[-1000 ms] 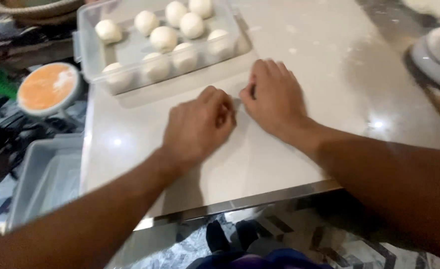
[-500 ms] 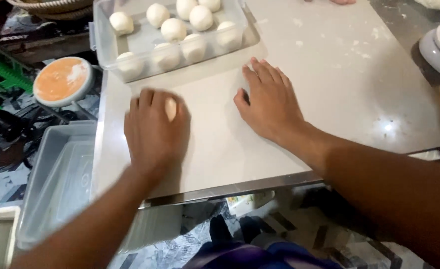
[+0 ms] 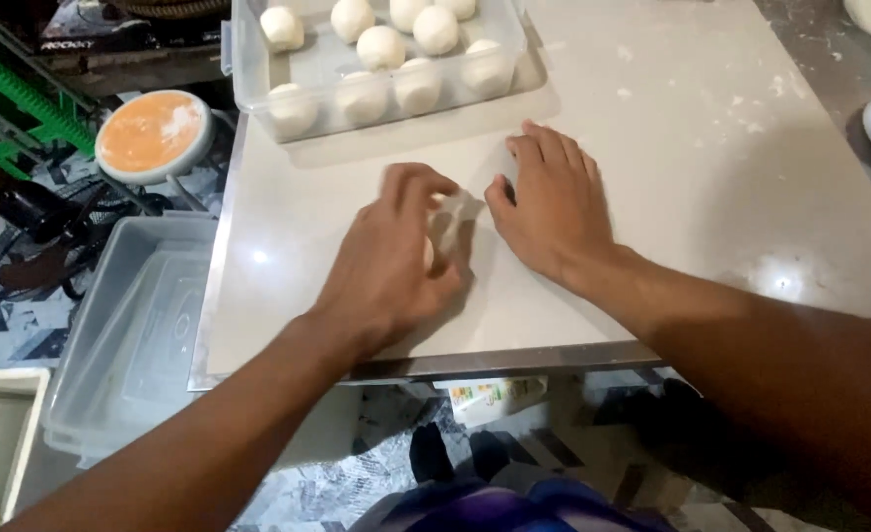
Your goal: Shaping pieces of dough into uniform balls and placing them in a plastic container.
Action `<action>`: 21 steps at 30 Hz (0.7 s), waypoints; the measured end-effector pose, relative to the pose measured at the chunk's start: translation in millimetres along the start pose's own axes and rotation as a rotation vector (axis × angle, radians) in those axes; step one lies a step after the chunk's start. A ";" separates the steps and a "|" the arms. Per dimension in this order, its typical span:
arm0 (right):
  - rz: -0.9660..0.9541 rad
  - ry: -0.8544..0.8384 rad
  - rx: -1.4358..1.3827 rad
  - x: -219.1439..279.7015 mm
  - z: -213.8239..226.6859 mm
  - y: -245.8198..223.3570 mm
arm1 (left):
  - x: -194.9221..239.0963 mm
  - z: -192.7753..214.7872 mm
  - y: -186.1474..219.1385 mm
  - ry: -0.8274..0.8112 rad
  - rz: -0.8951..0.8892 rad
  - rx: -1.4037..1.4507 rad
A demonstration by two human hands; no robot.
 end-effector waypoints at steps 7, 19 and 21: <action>-0.221 -0.258 -0.266 -7.0 -0.3 -34.8 | 17.1 53.0 -111.8 0.473 0.329 0.355; -0.004 -0.383 -0.272 -11.8 -5.1 -117.9 | 9.9 56.1 -118.1 0.294 0.547 -0.018; -0.135 -0.354 -0.365 -9.5 -8.6 -104.9 | 12.2 50.8 -123.4 0.284 0.544 -0.006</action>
Point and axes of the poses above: each hand's wrist, its own x-axis away from the middle knuckle, its own z-axis out of the back of the hand, y = z × x, the point moved 10 cm from there along -x, towards the middle knuckle, and after that the axes turned 11 degrees about z, right-handed, at the moved point
